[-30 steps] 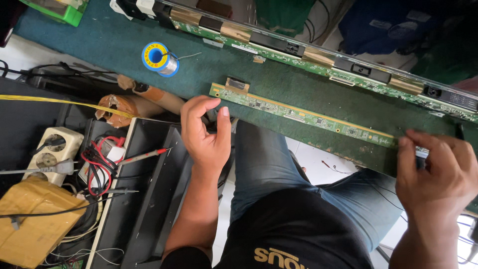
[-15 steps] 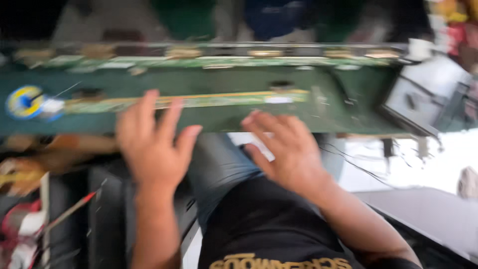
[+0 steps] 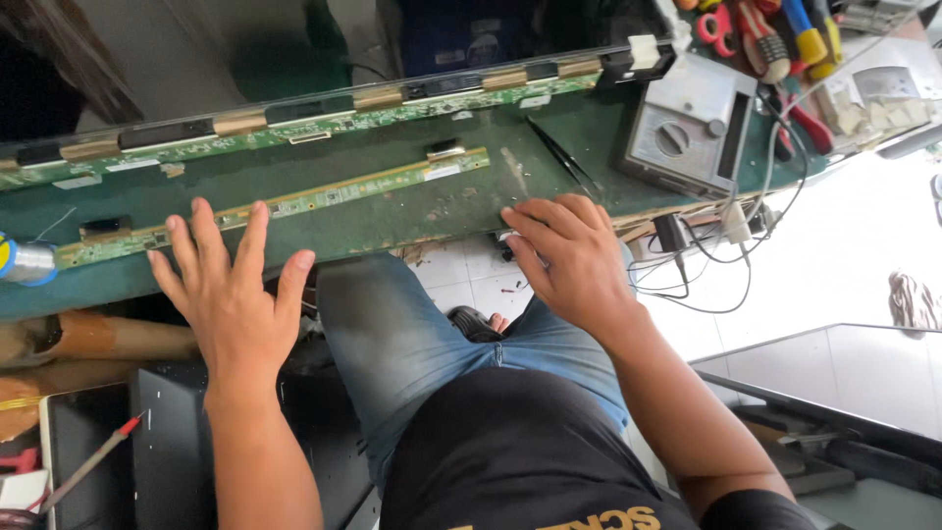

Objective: The person uses a multimeter to test points on a circuit board and then applies a soldering iron to components.

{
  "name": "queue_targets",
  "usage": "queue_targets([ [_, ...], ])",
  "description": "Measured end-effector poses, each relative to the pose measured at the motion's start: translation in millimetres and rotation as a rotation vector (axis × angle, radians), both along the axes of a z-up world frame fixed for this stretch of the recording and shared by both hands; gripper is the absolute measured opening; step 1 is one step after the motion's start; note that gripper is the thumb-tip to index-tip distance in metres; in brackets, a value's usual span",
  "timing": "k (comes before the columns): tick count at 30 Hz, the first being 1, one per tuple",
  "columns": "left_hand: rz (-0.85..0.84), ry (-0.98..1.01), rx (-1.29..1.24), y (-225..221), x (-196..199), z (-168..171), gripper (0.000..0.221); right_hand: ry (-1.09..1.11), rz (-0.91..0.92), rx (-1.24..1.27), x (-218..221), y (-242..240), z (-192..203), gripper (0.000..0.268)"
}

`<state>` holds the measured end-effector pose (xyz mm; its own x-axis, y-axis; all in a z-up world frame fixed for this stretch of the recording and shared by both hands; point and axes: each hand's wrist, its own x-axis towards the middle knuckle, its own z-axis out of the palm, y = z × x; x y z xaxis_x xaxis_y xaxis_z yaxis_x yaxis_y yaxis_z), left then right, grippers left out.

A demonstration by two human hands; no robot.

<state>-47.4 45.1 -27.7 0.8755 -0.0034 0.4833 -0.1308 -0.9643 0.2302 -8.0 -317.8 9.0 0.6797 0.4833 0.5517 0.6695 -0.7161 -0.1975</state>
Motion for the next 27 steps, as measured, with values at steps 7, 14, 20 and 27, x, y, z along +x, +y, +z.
queue_targets([
  [7, 0.043, 0.002, 0.048, -6.1, -1.0, 1.8, 0.059, -0.007, -0.142, -0.061, 20.8, -9.0, -15.4, 0.040],
  [14, 0.080, 0.053, 0.005, -9.9, 2.0, -2.8, 0.067, -0.016, -0.156, 0.005, 12.8, -15.4, -23.9, 0.040],
  [20, 0.074, -0.055, -0.078, -15.7, 2.1, -9.4, 0.066, -0.050, -0.180, -0.082, 5.8, -12.9, -29.9, 0.044],
  [27, 0.102, -0.164, -0.017, -15.2, 3.1, -19.0, 0.055, -0.054, -0.159, -0.053, 12.6, -18.3, -42.5, 0.058],
])
